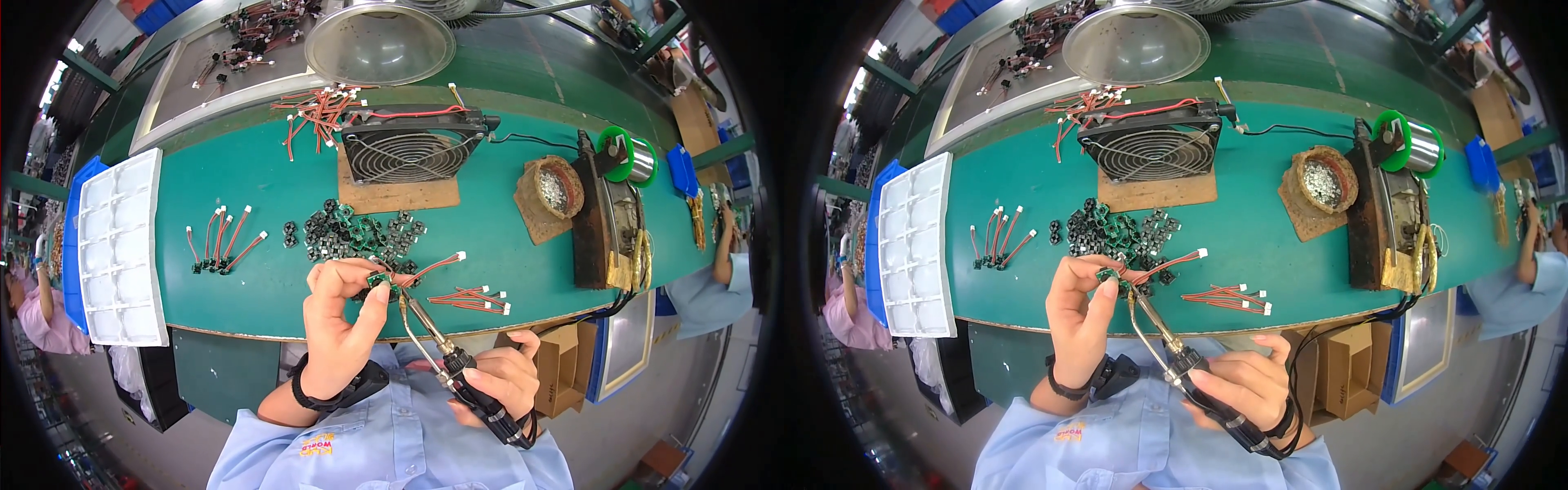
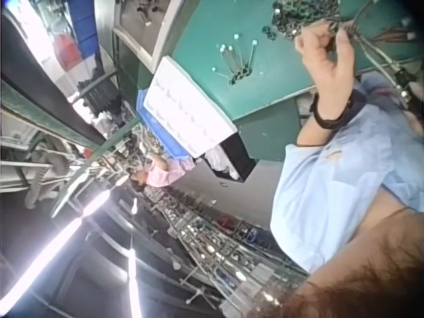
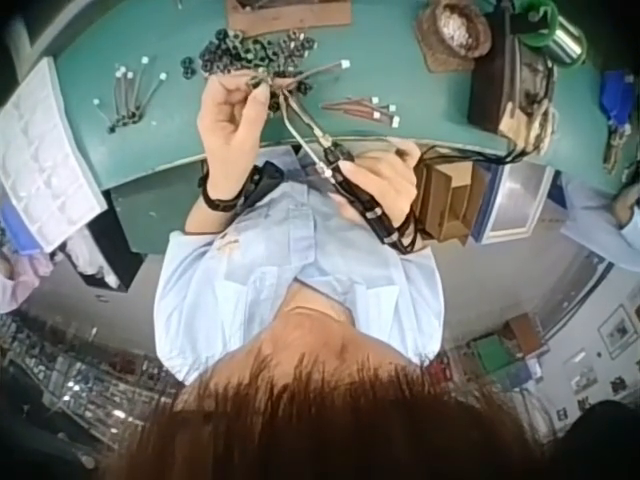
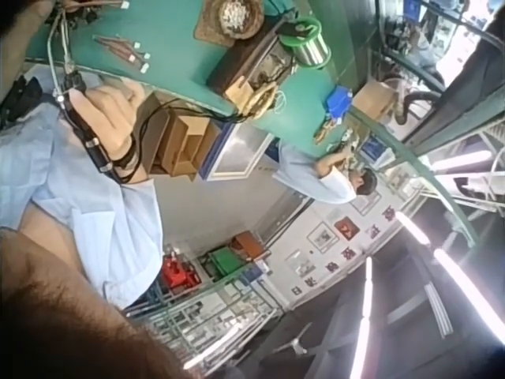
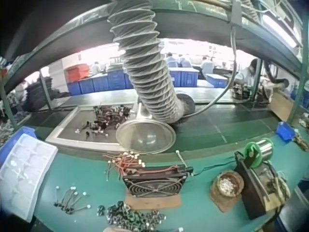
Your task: Soldering wires to small electronic components and organizing them at a factory workbench.
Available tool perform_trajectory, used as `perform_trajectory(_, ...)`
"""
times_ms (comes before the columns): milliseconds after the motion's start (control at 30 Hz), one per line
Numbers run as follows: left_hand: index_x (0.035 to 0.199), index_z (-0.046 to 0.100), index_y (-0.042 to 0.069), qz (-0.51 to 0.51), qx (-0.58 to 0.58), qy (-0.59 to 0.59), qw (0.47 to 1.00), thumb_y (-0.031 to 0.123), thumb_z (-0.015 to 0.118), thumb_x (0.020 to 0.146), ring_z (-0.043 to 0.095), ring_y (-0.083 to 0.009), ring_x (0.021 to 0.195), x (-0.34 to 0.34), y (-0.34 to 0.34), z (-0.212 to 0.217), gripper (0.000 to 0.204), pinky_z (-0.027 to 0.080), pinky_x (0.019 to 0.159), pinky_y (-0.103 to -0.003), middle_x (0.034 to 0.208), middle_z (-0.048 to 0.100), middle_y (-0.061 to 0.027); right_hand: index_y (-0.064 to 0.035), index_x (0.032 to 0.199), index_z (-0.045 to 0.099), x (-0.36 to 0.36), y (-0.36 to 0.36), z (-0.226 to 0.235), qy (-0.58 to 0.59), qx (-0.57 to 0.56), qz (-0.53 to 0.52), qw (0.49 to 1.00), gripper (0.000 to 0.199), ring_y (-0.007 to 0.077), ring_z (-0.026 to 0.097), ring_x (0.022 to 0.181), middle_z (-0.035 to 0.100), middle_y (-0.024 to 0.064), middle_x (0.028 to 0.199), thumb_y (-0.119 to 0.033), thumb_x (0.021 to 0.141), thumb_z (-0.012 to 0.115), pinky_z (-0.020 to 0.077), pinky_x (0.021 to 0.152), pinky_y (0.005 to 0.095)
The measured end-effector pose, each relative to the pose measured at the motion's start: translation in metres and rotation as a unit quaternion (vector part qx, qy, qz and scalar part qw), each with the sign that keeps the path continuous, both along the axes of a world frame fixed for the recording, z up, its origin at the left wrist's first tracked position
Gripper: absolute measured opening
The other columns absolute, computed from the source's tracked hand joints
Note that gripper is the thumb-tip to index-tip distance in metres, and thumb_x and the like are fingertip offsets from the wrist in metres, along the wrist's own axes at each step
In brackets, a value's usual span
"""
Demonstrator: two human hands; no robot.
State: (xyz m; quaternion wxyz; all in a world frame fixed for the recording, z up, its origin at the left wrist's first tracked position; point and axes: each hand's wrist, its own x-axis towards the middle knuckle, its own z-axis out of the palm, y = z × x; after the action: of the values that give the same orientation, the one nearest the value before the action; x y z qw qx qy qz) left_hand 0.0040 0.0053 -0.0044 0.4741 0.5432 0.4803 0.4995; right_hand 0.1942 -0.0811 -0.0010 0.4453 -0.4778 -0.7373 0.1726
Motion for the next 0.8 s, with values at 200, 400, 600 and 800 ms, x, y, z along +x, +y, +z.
perform_trajectory(200,0.088,0.048,0.005,-0.006,0.005,0.018,1.0,0.004,0.057,0.082,0.052,-0.0128,0.085,0.0003,0.0001,-0.0003,0.01,0.026,0.088,-0.031,0.088,0.069,-0.0063,-0.015,0.098,0.065,0.0014,-0.0021,-0.0029,0.006,0.008,-0.004,1.0,0.043,0.0141,0.061,0.069,0.063,-0.0005,0.076,-0.019,0.058,0.08,0.0318,0.089,0.0363)
perform_trajectory(400,0.093,0.04,0.002,-0.084,0.043,0.067,0.993,-0.001,0.05,0.087,0.062,-0.023,0.093,-0.0085,0.0008,-0.0057,0.012,0.045,0.082,-0.032,0.102,0.056,-0.0129,-0.0146,0.098,0.065,0.0022,-0.0013,-0.0021,0.0,0.004,0.0,1.0,0.042,0.0139,0.061,0.068,0.063,-0.0003,0.077,-0.019,0.058,0.079,0.0319,0.089,0.0362)
perform_trajectory(600,0.092,0.041,0.002,-0.091,0.045,0.074,0.992,-0.001,0.051,0.087,0.062,-0.0228,0.093,-0.0092,0.0013,-0.006,0.012,0.045,0.082,-0.032,0.101,0.057,-0.0129,-0.0147,0.098,0.065,0.0034,-0.0023,-0.0021,-0.003,0.006,0.003,1.0,0.043,0.0137,0.061,0.068,0.063,-0.0003,0.077,-0.018,0.057,0.079,0.0321,0.088,0.0359)
perform_trajectory(800,0.09,0.043,0.004,-0.063,0.035,0.067,0.995,0.001,0.053,0.085,0.059,-0.0198,0.09,-0.004,-0.0004,-0.0016,0.012,0.039,0.084,-0.032,0.096,0.061,-0.0105,-0.0148,0.098,0.065,0.0046,-0.0029,-0.0008,-0.005,0.002,0.004,1.0,0.043,0.0137,0.061,0.068,0.063,-0.0005,0.076,-0.018,0.057,0.079,0.0323,0.088,0.0358)
